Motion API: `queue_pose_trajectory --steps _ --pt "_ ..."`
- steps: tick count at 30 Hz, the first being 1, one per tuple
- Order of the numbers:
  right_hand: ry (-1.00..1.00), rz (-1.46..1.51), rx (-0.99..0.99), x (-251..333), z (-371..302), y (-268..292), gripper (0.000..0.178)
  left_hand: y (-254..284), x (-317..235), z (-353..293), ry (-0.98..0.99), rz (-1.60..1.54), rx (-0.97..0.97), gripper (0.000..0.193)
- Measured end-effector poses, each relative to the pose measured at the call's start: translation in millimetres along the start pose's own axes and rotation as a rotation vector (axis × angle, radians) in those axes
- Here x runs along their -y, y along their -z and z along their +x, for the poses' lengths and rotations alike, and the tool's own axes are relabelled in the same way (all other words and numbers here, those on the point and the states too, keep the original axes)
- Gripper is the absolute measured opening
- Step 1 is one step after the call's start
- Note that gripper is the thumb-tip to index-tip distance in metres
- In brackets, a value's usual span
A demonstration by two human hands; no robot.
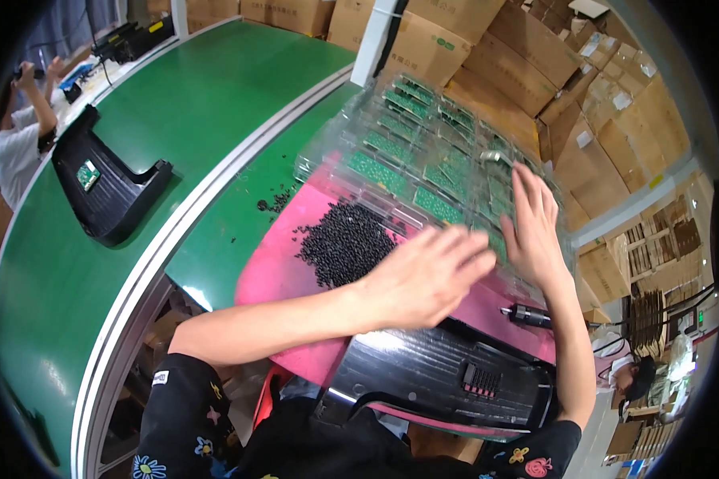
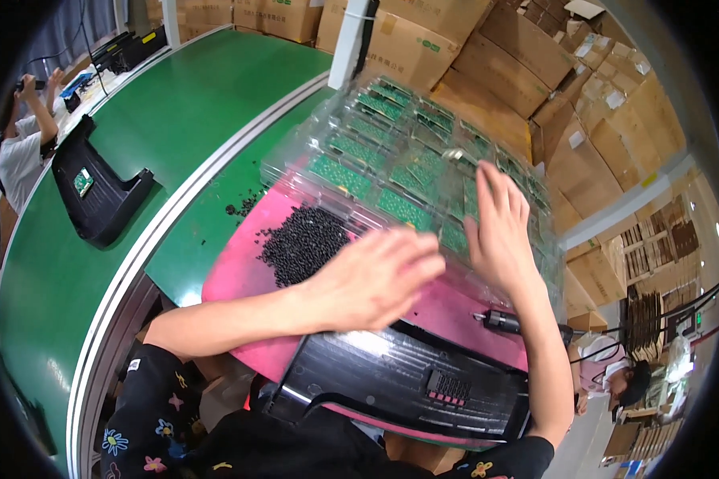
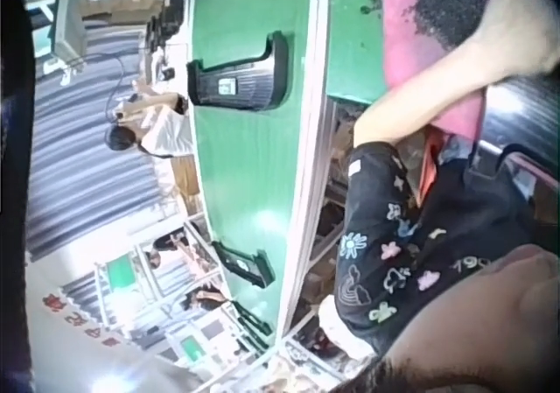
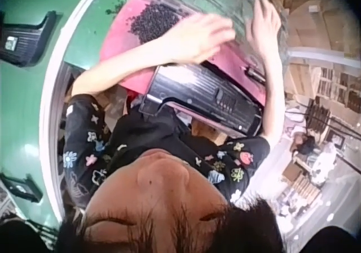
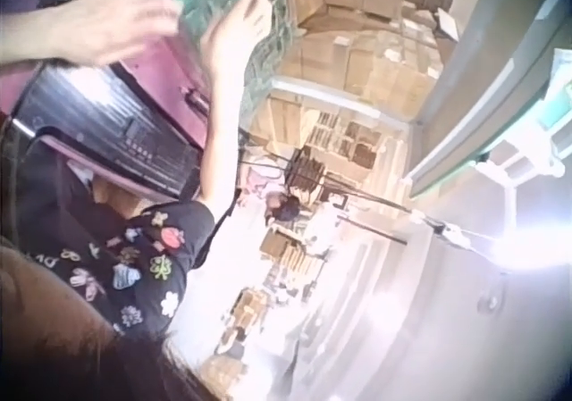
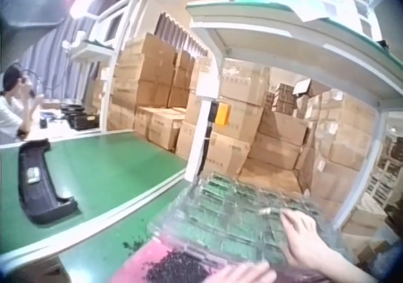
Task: Assembling circuit boards into plastic housings and securing them with screws using an electric screwdriver.
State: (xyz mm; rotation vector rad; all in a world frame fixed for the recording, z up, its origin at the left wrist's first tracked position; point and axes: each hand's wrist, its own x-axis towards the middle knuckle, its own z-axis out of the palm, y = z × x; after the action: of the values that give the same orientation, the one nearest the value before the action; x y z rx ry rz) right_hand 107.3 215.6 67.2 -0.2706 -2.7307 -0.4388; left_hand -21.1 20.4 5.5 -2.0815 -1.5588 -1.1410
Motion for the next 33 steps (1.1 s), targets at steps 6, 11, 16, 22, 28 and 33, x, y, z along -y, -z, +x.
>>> queue_pose_trajectory --steps 6,11,16,22,28,33 --pt "0.194 -0.121 0.045 72 -82 82 0.05 20 -20 8 0.146 0.036 0.155 0.061" --pt "0.14 -0.112 -0.187 55 -124 97 0.047 21 -51 26 0.235 -0.492 0.171 0.04" --pt "0.038 -0.004 -0.506 38 -163 97 0.056 19 -77 50 0.347 -0.863 0.332 0.036" --pt "-0.158 0.192 -0.467 39 -201 91 0.059 -2 -83 53 0.411 -1.034 0.416 0.045" --pt "-0.569 0.664 -0.244 50 -240 63 0.058 -34 -75 38 0.31 -0.765 0.49 0.061" --pt "-0.621 0.91 -0.084 51 -257 40 0.056 -49 -80 27 0.216 -0.61 0.601 0.055"
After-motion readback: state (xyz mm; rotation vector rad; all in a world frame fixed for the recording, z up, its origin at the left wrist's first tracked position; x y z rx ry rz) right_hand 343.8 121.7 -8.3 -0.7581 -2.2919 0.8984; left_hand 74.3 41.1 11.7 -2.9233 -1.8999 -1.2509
